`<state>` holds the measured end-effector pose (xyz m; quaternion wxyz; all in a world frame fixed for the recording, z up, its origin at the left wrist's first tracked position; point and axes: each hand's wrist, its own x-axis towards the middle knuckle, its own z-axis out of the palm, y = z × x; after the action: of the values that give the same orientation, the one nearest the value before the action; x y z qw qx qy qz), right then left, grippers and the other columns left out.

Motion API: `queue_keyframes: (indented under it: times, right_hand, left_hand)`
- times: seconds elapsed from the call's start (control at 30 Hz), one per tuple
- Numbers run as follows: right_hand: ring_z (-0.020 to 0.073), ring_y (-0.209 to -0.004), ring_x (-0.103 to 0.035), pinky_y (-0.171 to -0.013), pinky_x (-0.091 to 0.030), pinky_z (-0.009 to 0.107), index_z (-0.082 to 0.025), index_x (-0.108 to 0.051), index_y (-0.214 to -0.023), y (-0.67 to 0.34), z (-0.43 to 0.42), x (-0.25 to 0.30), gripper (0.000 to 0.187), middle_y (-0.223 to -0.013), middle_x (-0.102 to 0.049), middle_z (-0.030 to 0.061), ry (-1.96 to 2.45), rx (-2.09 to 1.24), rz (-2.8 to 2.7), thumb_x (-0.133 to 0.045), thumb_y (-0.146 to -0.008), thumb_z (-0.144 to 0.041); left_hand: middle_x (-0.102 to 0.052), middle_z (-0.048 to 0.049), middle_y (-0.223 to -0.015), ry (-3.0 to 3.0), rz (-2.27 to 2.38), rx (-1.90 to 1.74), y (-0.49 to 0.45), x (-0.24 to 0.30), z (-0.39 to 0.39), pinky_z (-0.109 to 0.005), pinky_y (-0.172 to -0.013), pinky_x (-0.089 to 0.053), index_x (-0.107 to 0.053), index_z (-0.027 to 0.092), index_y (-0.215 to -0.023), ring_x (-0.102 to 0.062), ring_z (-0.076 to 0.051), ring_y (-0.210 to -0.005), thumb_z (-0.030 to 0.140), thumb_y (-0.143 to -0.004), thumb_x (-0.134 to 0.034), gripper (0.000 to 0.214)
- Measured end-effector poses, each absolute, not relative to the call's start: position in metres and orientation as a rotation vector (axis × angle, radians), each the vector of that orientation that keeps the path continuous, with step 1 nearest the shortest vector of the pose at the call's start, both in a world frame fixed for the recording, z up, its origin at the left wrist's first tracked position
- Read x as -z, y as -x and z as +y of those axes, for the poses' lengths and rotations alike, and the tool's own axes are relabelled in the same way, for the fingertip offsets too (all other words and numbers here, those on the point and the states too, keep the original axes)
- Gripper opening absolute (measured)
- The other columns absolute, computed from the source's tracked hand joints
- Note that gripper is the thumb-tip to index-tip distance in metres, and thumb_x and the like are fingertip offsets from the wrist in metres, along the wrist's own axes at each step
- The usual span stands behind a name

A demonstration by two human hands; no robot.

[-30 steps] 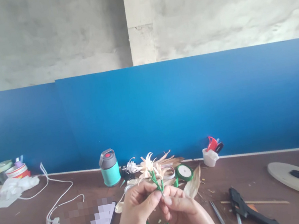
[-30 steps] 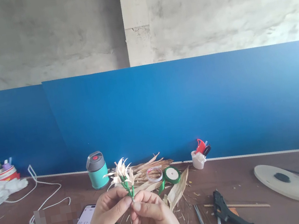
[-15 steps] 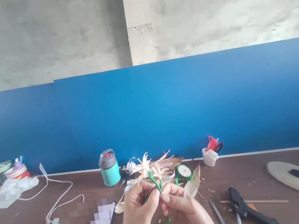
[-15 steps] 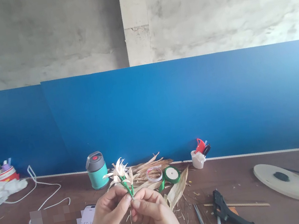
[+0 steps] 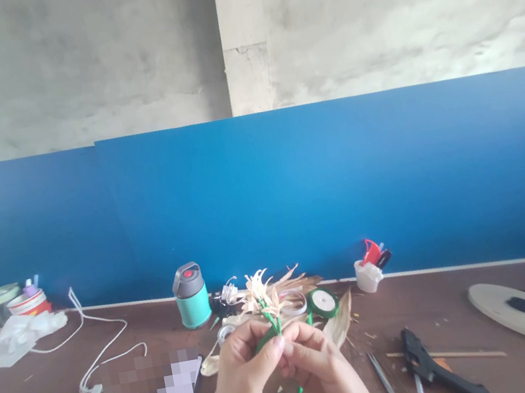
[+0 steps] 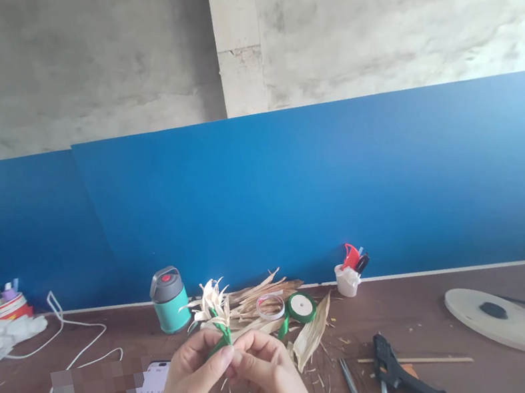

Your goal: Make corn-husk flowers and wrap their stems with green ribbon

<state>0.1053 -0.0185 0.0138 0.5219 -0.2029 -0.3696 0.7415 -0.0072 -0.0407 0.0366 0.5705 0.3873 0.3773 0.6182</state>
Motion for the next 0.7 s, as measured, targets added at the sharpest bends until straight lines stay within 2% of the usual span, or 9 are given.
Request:
queue_keyframes:
  times: [0.27, 0.43, 0.7]
  right_hand:
    - [0.0080, -0.046, -0.053, -0.047, -0.040, 0.019, -0.014, -0.064, -0.063, -0.100, -0.013, 0.005, 0.030, -0.055, -0.061, -0.0006, 0.561, -1.669, -0.926, -0.084, -0.066, -0.035]
    - [0.0077, -0.046, -0.053, -0.045, -0.038, 0.018, -0.013, -0.063, -0.063, -0.098, -0.010, 0.008, 0.031, -0.055, -0.061, -0.0002, 0.551, -1.636, -0.965, -0.083, -0.067, -0.037]
    - [0.0060, -0.046, -0.051, -0.046, -0.037, 0.016, -0.012, -0.064, -0.061, -0.104, -0.013, -0.007, 0.030, -0.054, -0.061, -0.0002, 0.594, -1.724, -0.971, -0.083, -0.066, -0.035]
  left_hand:
    - [-0.057, 0.0031, -0.049, -0.889, 0.918, -1.491, 0.008, -0.034, -0.038, -0.019, -0.051, -0.037, -0.059, 0.015, -0.055, -0.049, -0.009, -0.049, 0.028, -0.061, -0.079, 0.025]
    - [-0.055, 0.0042, -0.046, -0.818, 0.907, -1.447, 0.009, -0.034, -0.038, -0.017, -0.044, -0.032, -0.057, 0.016, -0.056, -0.046, -0.008, -0.043, 0.026, -0.062, -0.077, 0.024]
    - [-0.056, 0.0038, -0.045, -0.847, 0.894, -1.420, 0.011, -0.033, -0.034, -0.020, -0.044, -0.039, -0.057, 0.017, -0.058, -0.051, -0.010, -0.042, 0.025, -0.062, -0.076, 0.022]
